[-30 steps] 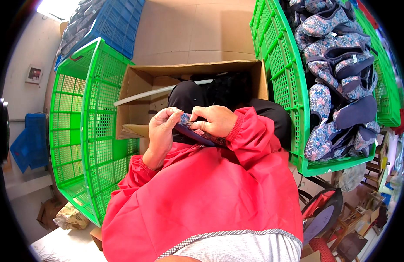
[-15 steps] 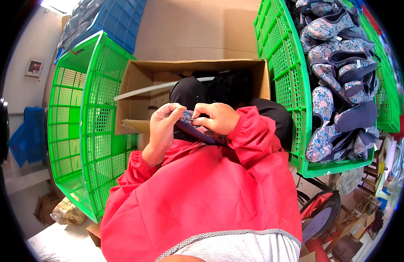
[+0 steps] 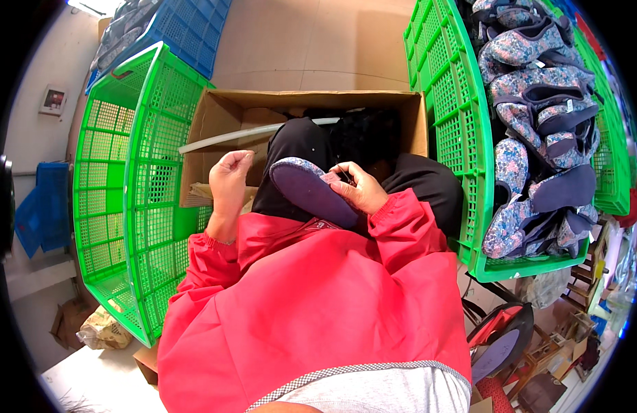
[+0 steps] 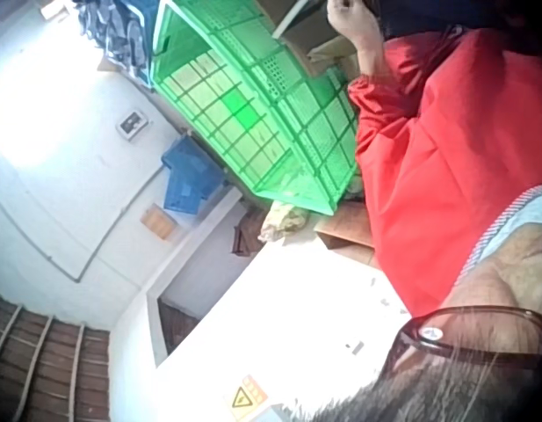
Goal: The person sits on the floor with a cardboard box on their lap, using scissors to trim excess fabric and threads from the edges of floral-patterned slippers. They handle the slippers one by one, cutting loose material and then placing the finished items into a green plastic crate.
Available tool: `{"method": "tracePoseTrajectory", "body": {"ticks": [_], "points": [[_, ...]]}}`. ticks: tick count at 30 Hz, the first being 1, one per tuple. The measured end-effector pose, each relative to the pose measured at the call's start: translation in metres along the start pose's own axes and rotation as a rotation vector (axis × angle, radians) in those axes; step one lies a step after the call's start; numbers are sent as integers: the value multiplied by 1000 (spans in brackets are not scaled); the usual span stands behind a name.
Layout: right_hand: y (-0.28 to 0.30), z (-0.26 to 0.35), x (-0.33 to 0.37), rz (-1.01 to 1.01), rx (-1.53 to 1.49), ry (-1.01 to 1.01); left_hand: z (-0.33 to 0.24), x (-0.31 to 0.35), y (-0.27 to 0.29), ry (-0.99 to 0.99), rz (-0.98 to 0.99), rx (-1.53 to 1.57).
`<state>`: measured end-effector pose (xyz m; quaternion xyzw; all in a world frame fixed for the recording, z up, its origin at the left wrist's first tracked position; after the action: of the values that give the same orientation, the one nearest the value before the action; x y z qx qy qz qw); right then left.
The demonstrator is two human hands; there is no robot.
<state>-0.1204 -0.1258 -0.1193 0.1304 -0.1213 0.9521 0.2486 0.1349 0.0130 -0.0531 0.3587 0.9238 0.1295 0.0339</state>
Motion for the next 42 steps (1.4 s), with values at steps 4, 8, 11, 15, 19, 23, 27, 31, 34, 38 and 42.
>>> {"method": "tracePoseTrajectory", "body": {"ticks": [4, 8, 11, 15, 19, 23, 27, 31, 34, 38, 42], "points": [[-1, -4, 2, 66, -43, 47, -18, 5, 11, -345, -59, -824], [9, -5, 1, -83, -78, 90, -32, 21, 10, -569, 30, -721], [25, -17, -3, -184, 84, 46, -53, 44, -6, -726, 128, -580], [31, -7, -1, -312, 280, 15, -72, 81, -38, -904, 316, -618], [31, -3, -1, -344, 311, 30, -75, 87, -66, -1069, 379, -642], [35, 11, -8, -367, 408, 83, -92, 78, -86, -1207, 463, -620], [15, 20, -18, -104, 299, 48, -138, 78, -83, -1156, 513, -497], [-24, 2, -9, 145, 346, -32, -149, 87, -81, -879, 662, -418], [-35, -30, -7, 104, 340, -65, -115, 84, -81, -662, 720, -402], [-27, -24, -7, 77, 406, -43, -123, 83, -85, -664, 685, -415], [-25, -13, -3, 76, 482, -32, -129, 83, -95, -651, 721, -413]]}}
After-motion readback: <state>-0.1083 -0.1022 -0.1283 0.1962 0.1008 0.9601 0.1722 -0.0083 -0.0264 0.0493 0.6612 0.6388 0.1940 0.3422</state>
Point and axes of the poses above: each hand's wrist, its own x-axis away from the middle knuckle, its own y-axis out of the back of the hand, z = x × y, the point moved 8 cm from there along -x, towards the middle knuckle, and after that the axes turned 6 degrees about x, right-handed, at the moved point
